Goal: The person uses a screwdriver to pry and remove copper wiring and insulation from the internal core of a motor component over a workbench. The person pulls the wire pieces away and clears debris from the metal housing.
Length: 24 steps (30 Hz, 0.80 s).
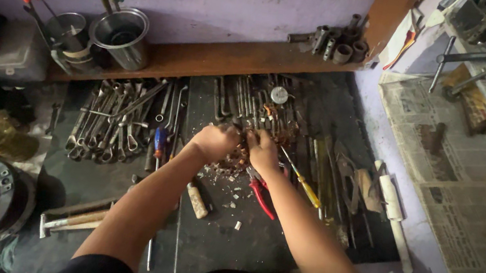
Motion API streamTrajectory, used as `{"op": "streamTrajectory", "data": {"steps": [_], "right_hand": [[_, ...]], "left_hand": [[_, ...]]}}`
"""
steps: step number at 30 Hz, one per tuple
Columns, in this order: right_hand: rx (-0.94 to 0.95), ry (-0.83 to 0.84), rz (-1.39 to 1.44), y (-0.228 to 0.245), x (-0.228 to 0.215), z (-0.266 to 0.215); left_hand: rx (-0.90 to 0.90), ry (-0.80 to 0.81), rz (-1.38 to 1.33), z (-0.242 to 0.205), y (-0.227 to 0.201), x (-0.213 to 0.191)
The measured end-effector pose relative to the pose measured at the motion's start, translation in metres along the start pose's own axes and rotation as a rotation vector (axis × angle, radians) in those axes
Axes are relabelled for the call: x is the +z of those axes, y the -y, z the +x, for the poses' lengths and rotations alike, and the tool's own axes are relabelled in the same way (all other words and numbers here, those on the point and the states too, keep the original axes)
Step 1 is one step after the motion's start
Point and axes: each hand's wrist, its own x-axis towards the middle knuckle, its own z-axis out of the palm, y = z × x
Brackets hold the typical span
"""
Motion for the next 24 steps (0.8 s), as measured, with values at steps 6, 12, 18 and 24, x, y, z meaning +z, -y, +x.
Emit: {"op": "streamTrajectory", "data": {"steps": [6, 12, 18, 24], "right_hand": [[0.041, -0.001, -0.006, -0.002, 0.001, -0.002], [0.038, 0.021, 0.014, 0.008, -0.004, -0.003], [0.112, 0.075, -0.012, 0.03, -0.011, -0.007], [0.135, 0.09, 0.018, 0.041, -0.015, -0.01]], "left_hand": [[0.129, -0.016, 0.072, -0.002, -0.002, -0.02], [0.201, 0.06, 0.08, -0.004, 0.005, -0.042], [0.296, 0.076, 0.161, -0.004, 0.009, -0.032], [-0.021, 0.181, -0.074, 0.002, 0.001, -0.034]]}}
